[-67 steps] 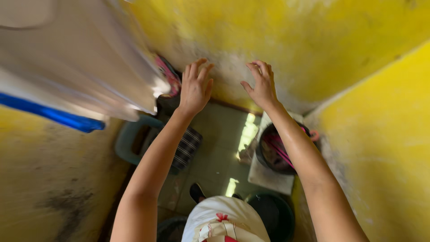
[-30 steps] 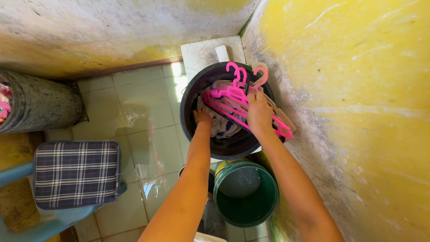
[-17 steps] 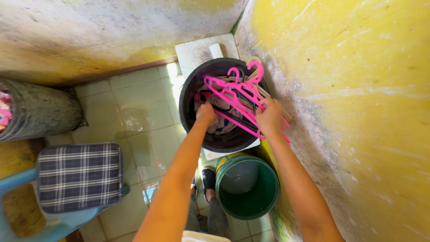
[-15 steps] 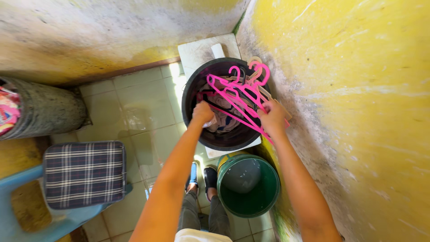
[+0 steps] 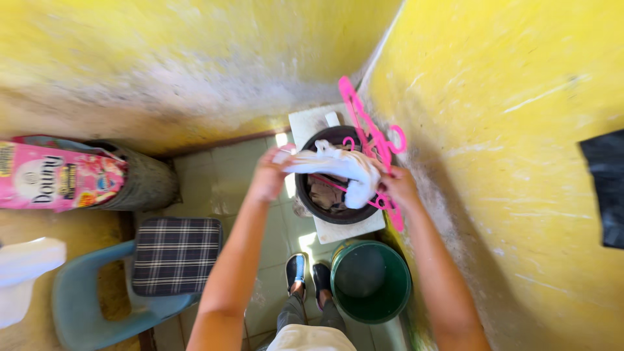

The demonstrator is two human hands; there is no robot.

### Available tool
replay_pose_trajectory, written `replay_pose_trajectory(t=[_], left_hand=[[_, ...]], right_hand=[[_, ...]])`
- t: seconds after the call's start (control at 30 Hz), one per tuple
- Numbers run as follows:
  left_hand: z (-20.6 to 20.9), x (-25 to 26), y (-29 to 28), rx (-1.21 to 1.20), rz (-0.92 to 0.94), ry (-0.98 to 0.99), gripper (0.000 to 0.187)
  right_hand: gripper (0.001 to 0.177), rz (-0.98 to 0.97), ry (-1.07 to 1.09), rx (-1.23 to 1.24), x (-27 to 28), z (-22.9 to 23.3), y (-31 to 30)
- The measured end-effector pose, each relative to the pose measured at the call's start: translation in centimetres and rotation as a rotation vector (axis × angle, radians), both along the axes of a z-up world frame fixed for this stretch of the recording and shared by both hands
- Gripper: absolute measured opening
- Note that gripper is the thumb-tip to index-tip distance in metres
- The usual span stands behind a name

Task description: The person takes wet clothes from a bucket and places them onto plastic hangers before hanging the hangers onto a clothesline.

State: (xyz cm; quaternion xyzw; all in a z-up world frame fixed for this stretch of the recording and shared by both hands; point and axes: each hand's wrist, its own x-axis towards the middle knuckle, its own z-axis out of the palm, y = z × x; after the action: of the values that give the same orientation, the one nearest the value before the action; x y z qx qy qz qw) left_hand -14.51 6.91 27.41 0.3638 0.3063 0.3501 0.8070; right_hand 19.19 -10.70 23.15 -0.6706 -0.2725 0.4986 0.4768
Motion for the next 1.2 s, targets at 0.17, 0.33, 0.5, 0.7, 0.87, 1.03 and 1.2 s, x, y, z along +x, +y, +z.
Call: replay_pose_trajectory(t=[0.17, 0.33, 0.5, 0.7, 0.87, 1.03, 1.2], left_hand=[[5.7, -6.8, 1.4, 0.031, 0.350, -0.263, 0.023], [13.7, -9.2, -1.8, 0.677, 0.379, 0.406, 0.035], [20.3, -9.9, -5.6, 0.905, -0.173, 0.738, 0.037], [26.6, -8.8, -10.8, 0.554, 0.019, 0.369, 0.023], [30.2, -14.4, -12.1, 0.288, 0.173, -0.094, 0.018], [30.3, -17.1, -15.8, 0.281, 0.348, -0.155, 0.017], [25.7, -30.2, -21.1, 0.481, 0.696, 0.310, 0.021]], right_hand=[[0.010, 0.154, -0.045, 0.223, 0.0, 8.6, 2.8], [0.011, 0.157, -0.033, 0.250, -4.3, 16.8, 6.5], [0.024, 0.371, -0.228, 0.447, -8.8, 24.3, 7.2], [0.059, 0.628, 0.117, 0.433, -18.1, 26.6, 6.7], [0.047, 0.660, 0.150, 0.259, -22.4, 22.2, 7.2], [0.030, 0.655, 0.714, 0.212, -27.6, 15.7, 8.6], [0.032, 0.644, 0.190, 0.483, -25.2, 25.1, 11.4]])
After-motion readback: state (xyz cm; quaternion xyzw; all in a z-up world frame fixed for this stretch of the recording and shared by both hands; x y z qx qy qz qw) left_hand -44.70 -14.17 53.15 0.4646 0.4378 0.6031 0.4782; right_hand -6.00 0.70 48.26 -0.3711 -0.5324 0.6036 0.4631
